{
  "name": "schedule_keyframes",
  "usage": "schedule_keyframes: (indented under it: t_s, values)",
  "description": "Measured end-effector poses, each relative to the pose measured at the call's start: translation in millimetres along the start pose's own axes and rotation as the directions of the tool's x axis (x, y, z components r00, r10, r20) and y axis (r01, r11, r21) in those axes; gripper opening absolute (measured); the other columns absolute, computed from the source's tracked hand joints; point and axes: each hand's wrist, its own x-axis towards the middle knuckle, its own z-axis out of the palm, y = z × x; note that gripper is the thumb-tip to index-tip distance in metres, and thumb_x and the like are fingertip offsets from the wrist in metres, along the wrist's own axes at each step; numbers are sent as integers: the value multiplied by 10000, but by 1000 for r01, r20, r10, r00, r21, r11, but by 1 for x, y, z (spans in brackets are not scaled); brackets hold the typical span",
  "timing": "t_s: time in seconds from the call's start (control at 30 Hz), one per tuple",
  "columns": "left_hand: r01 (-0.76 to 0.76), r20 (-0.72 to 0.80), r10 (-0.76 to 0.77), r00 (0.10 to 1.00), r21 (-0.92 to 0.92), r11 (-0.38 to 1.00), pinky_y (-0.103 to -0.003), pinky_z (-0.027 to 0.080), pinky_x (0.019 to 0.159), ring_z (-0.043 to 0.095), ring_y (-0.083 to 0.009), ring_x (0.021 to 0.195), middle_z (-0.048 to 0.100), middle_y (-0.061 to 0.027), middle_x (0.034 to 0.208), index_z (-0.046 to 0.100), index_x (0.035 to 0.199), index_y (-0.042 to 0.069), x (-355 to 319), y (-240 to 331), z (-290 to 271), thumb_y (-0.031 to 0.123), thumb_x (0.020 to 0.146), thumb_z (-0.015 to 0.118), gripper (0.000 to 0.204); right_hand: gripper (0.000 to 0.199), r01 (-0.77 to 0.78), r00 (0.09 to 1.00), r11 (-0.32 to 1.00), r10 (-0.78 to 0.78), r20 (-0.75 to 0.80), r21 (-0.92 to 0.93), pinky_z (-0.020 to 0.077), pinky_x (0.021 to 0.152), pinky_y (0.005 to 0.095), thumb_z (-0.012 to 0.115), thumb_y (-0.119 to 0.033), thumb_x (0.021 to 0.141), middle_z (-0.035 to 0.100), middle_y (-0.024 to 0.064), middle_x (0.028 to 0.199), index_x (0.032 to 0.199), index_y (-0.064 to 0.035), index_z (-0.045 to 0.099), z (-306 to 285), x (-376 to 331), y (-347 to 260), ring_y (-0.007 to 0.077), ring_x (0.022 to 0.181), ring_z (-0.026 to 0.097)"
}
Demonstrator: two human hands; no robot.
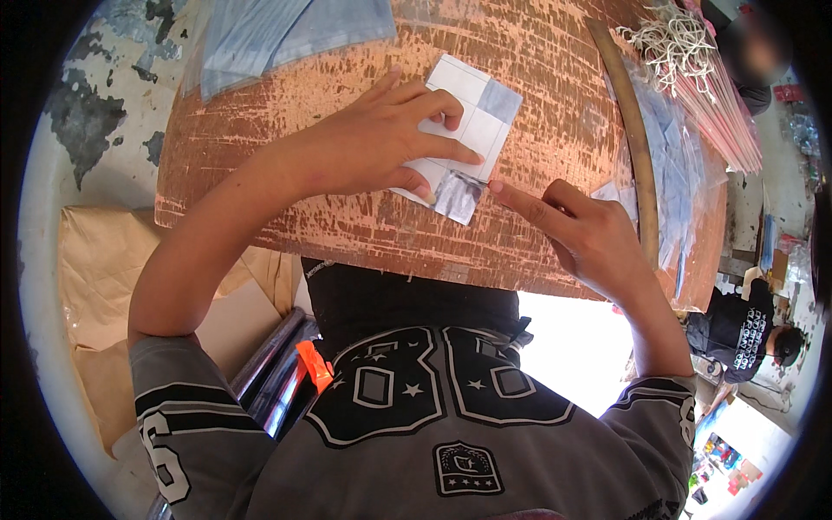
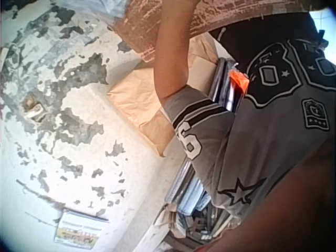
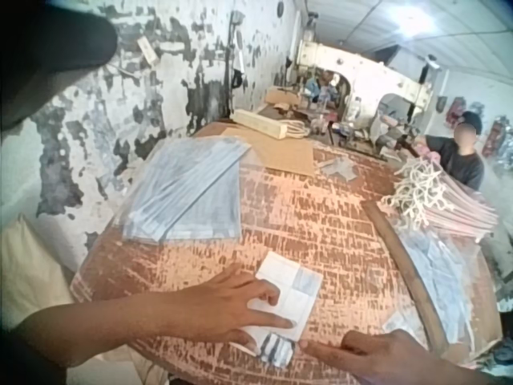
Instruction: The person uses a ruler and a red utility knife to cut small rectangular pieces of white paper on a wooden workbench. They repeatedly align the ruler, score the paper, and separate the cut pieces, stacking them on the table.
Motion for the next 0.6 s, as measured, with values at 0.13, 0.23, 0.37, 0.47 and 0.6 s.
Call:
schedule_keyframes:
  t_s: [0.13, 0.23, 0.37, 0.47, 0.6]
  values:
    - [-6, 4, 6, 1000, -3, 1000, -442, 392, 1223, 490, -285, 1371, 577, -45, 1399, 722, 1454, 380, 0, 0, -1, 265, 778, 899, 708, 812, 64, 997, 998, -65, -33, -29, 536, 496, 345, 716, -22, 892, 545, 29, 818, 1626, -335, 565, 4, -1, 5, 186, 558, 606]
    - [-17, -2, 17, 1000, 2, 1000, -444, 386, 1227, 491, -282, 1373, 576, -43, 1399, 714, 1462, 383, -1, -3, 2, 265, 776, 900, 721, 812, 68, 997, 997, -69, -30, -31, 535, 495, 342, 714, -23, 894, 546, 27, 821, 1628, -335, 562, 2, 0, 5, 187, 557, 605]
    - [-30, -6, 30, 1000, -4, 1000, -445, 382, 1229, 492, -277, 1377, 575, -43, 1402, 706, 1472, 384, -1, -2, 0, 261, 772, 902, 737, 807, 64, 998, 998, -64, -23, -30, 535, 496, 334, 716, -21, 895, 546, 25, 829, 1626, -329, 566, 2, 1, 4, 178, 565, 608]
    - [-35, -12, 35, 999, -11, 999, -442, 387, 1223, 492, -276, 1375, 573, -41, 1403, 706, 1472, 381, -1, -2, -2, 255, 770, 904, 741, 800, 61, 998, 998, -62, -16, -26, 538, 499, 330, 717, -24, 899, 549, 25, 836, 1623, -328, 569, 3, 1, 4, 172, 573, 612]
    - [20, 43, -20, 999, -12, 1000, -523, 282, 1308, 493, -236, 1424, 585, -26, 1423, 713, 1454, 390, 1, 1, -3, 274, 820, 895, 669, 799, 58, 998, 998, -59, -18, -28, 541, 503, 327, 719, -26, 902, 553, 23, 841, 1623, -335, 569, 6, 1, 5, 167, 577, 613]
